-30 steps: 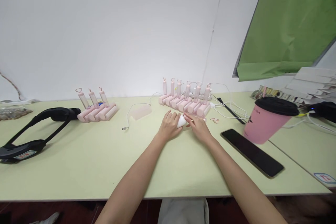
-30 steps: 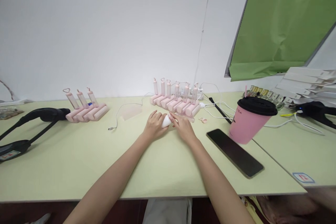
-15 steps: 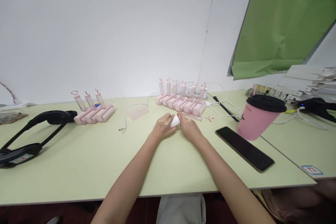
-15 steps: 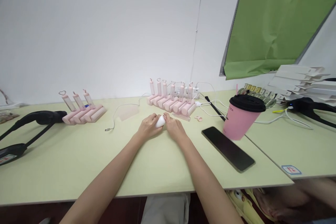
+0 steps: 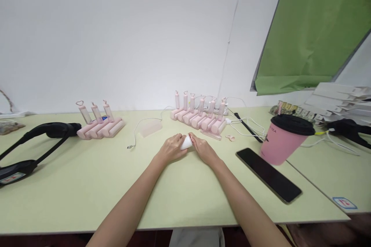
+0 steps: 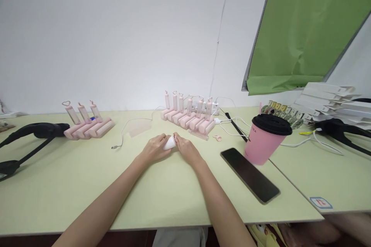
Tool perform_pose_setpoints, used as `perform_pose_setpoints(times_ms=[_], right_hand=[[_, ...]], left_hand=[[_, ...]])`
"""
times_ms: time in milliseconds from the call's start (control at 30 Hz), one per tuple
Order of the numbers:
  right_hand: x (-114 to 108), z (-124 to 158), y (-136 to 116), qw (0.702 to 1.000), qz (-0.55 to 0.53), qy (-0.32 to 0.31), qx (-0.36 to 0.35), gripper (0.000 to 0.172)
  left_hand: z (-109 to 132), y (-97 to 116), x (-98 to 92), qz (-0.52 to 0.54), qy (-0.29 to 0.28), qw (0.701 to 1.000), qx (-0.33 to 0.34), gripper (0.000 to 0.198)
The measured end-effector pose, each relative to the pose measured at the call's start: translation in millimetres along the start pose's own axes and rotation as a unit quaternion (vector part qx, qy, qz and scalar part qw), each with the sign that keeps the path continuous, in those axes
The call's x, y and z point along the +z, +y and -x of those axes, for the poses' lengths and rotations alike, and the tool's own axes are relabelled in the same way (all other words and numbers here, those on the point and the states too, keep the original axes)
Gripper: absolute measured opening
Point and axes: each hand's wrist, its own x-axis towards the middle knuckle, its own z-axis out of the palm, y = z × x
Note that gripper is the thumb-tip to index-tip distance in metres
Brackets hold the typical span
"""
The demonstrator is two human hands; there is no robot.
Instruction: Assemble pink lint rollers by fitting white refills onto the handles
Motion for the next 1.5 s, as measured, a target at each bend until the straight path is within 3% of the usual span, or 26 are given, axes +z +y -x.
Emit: perform_pose_setpoints(times_ms=[133,367,433,533,600,633,667,733,833,933,1000,1067,1200,1367,1500], right_hand=[[-1,3,-5,1.000,-0.007,-0.026,0.016,0.038],[-1,6,-11,0.996,0.023,-0.079,0.037,0.037],[-5,8,3,0.996,-0.011,-0.058,0.063,0.036],[-13,11,27,0.984,-0.071,0.028,0.159,0.032],[-14,12,33,0.984,-0.105,0.003,0.144,0.030],[-14,12,30,0.985,-0.108,0.021,0.135,0.031],[-13,11,25,0.985,-0.112,0.046,0.127,0.032],[-10,8,12,0.980,-0.121,0.110,0.116,0.035],[-5,6,3,0.979,-0.174,0.059,0.093,0.038],[-2,6,15,0.969,-0.222,0.009,0.109,0.040],[0,6,24,0.963,-0.239,0.003,0.126,0.042],[1,5,31,0.961,-0.241,0.002,0.134,0.040],[0,3,34,0.964,-0.218,0.030,0.148,0.036],[-2,4,41,0.963,-0.186,0.064,0.182,0.038],[-4,4,42,0.966,-0.151,0.050,0.204,0.042]], left_hand=[[4,-2,-4.1,-0.006,-0.020,1.000,0.017,0.030],[11,7,-15.5,0.016,-0.003,1.000,0.018,0.030],[16,13,-19.7,0.044,0.017,0.999,0.011,0.032],[26,12,-27.9,0.098,0.061,0.993,0.000,0.037],[27,3,-32.2,0.088,0.075,0.992,-0.043,0.036],[24,-1,-32.4,0.066,0.060,0.992,-0.094,0.035],[19,-5,-30.8,0.048,0.034,0.991,-0.124,0.034],[6,-9,-22.0,0.049,-0.028,0.993,-0.104,0.039],[-12,-2,-1.6,0.095,-0.081,0.991,-0.054,0.047],[-19,4,10.7,0.168,-0.048,0.983,-0.054,0.056],[-16,1,11.1,0.211,-0.017,0.974,-0.085,0.066],[-9,-8,8.8,0.244,-0.031,0.962,-0.117,0.071],[8,-27,10.4,0.344,-0.087,0.919,-0.171,0.055],[10,-33,24.5,0.464,-0.049,0.840,-0.277,0.044],[7,-29,28.4,0.453,-0.040,0.837,-0.304,0.048]])
